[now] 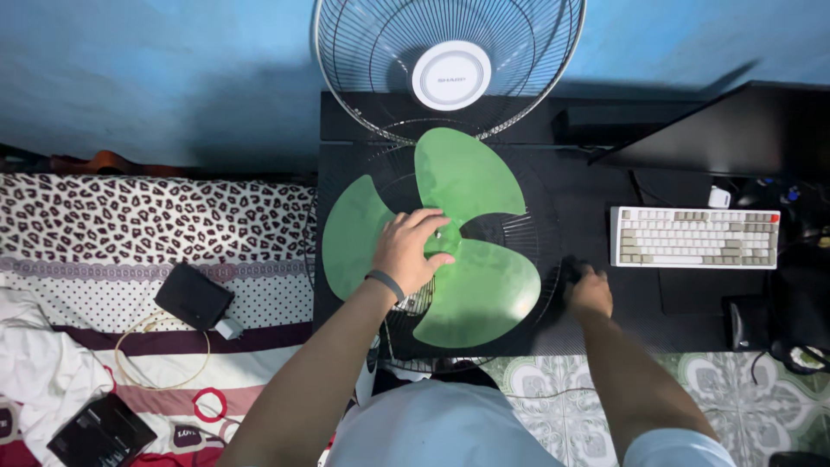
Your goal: The person attaches a green fan blade to the motor hub, secures it with a black cap, and then fits the front wire cage over the blades. The fan is placed on a desk next to a keyboard and monitor.
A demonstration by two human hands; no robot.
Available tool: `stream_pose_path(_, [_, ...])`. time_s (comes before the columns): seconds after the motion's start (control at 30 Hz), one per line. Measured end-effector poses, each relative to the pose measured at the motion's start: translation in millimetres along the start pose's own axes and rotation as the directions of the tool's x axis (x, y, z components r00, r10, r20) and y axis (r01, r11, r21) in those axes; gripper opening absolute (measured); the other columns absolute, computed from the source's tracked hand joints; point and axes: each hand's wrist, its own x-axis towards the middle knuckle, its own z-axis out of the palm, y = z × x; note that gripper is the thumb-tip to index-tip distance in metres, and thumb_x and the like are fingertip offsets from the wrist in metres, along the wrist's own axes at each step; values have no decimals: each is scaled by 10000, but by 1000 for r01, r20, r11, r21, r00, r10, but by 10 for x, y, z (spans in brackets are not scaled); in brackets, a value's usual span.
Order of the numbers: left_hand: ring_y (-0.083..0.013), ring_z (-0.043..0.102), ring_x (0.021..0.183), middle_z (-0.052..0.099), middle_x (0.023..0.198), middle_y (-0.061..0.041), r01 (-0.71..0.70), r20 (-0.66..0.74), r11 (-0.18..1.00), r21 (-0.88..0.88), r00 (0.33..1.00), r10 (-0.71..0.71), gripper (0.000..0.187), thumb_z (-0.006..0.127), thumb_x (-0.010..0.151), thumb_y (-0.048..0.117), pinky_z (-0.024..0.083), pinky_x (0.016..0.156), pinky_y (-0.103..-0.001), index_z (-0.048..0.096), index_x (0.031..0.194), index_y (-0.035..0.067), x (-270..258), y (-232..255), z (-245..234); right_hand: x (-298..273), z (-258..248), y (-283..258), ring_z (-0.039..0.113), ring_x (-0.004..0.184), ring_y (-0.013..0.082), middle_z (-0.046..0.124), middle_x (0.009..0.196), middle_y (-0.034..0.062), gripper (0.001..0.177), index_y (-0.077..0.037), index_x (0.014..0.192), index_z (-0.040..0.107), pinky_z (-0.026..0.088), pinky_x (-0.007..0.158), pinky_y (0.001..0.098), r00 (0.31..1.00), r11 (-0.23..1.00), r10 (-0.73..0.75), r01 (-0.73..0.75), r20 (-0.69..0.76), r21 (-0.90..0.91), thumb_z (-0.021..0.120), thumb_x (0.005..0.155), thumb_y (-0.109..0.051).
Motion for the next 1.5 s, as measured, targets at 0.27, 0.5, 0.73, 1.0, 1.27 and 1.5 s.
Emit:
stream_pose_path(0.27, [-354, 596, 1139, 640, 1321, -61, -74, -49, 997, 5, 996, 74, 590, 900, 687, 279, 461, 996, -472, 695, 1211, 102, 31, -20, -12, -531, -366, -182, 689, 998, 367, 699, 1077, 205, 319, -47, 1147, 706, 560, 895, 434, 879, 863, -170, 351, -445, 365, 767, 859, -169])
stream_pose_path(0.5, [-336, 621, 1084, 670, 1285, -53, -95, -19, 996, -3, 995, 95, 588, 911, 635, 261, 494, 942, -457, 711, 1162, 98, 74, -9, -65, -1263, -1428, -848, 666, 840, 254, 641, 1006, 142, 312, -11, 1184, 693, 545, 778, 333, 632, 659, -218, 657, -743, 365, 745, 878, -38])
stream_pose_path(0.73, [-337, 628, 1094, 679, 1278, -47, -92, -23, 996, 17, 995, 92, 604, 920, 637, 310, 478, 945, -466, 713, 1169, 115, 54, -42, -71, -1631, -1922, -1502, 670, 911, 290, 641, 1019, 148, 348, -18, 1193, 695, 554, 802, 346, 525, 463, -560, 840, -641, 283, 746, 849, -37])
stream_pose_path(1.0, [-350, 621, 1129, 658, 1302, -86, -78, -32, 997, 28, 996, 79, 767, 943, 617, 362, 450, 972, -478, 631, 1266, 98, 57, -129, -3, -1735, -1754, -2200, 658, 968, 376, 649, 1089, 162, 415, -40, 1188, 685, 563, 803, 424, 388, 316, -852, 917, -352, 245, 766, 783, -75])
stream_pose_path(1.27, [-375, 582, 1217, 649, 1313, -151, 124, 49, 977, -175, 992, -117, 1081, 969, 559, 264, 445, 1033, -461, 403, 1459, 65, 97, -187, 1, -1607, -1598, -2545, 666, 993, 369, 651, 1058, 153, 405, -30, 1147, 685, 565, 847, 438, 327, 304, -934, 939, -145, 162, 779, 758, -88])
stream_pose_path(1.5, [-371, 595, 1220, 658, 1310, -164, 158, 103, 975, -154, 984, -143, 967, 977, 599, 289, 481, 1021, -448, 479, 1405, 98, 93, -226, 3, -1534, -1561, -2557, 665, 1010, 378, 662, 1109, 163, 400, -6, 1137, 675, 564, 844, 439, 252, 235, -953, 965, -170, 115, 761, 752, -71])
